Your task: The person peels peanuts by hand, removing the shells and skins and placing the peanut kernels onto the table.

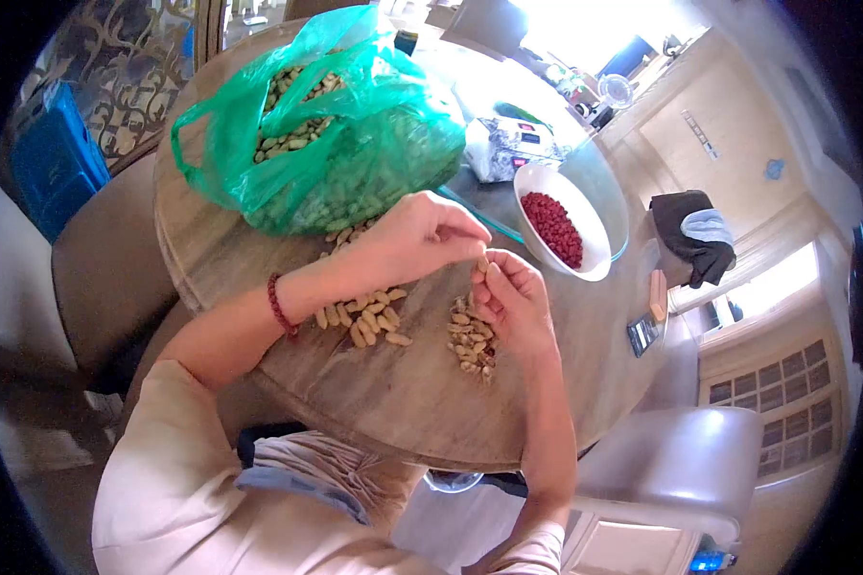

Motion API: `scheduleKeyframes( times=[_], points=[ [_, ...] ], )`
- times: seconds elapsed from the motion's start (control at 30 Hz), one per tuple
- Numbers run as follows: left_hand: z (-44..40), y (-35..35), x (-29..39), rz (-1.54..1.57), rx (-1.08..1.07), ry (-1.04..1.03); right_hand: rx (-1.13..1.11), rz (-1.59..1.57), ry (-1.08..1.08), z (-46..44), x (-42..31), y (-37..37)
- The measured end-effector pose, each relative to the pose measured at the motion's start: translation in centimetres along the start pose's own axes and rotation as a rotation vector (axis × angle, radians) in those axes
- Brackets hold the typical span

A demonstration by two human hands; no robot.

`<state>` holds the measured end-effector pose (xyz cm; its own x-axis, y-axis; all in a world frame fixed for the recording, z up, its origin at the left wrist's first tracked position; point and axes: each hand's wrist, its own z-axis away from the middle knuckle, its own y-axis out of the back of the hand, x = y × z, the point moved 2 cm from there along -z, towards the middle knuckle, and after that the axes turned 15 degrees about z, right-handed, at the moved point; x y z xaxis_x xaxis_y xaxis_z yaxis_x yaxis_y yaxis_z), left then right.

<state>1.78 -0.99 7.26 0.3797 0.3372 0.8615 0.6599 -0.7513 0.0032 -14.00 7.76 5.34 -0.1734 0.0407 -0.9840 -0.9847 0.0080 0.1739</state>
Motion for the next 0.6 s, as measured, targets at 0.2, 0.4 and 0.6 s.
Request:
scheduleKeyframes(
  times=[0.2, 0.4, 0.6],
  points=[
    [0.4, -1.3, -1.9, 0.211, -0.015, 0.111, -0.130, -0.556, 0.109, 0.0, 1.8, -0.4],
    [1.0, -2.1, -1.9, 0.243, 0.084, 0.012, -0.155, -0.594, 0.160, 0.3, 1.4, -0.9],
    [1.2, -2.2, -1.6, 0.267, 0.096, -0.106, -0.085, -0.536, 0.136, 0.4, 1.6, -0.8]
  ],
)
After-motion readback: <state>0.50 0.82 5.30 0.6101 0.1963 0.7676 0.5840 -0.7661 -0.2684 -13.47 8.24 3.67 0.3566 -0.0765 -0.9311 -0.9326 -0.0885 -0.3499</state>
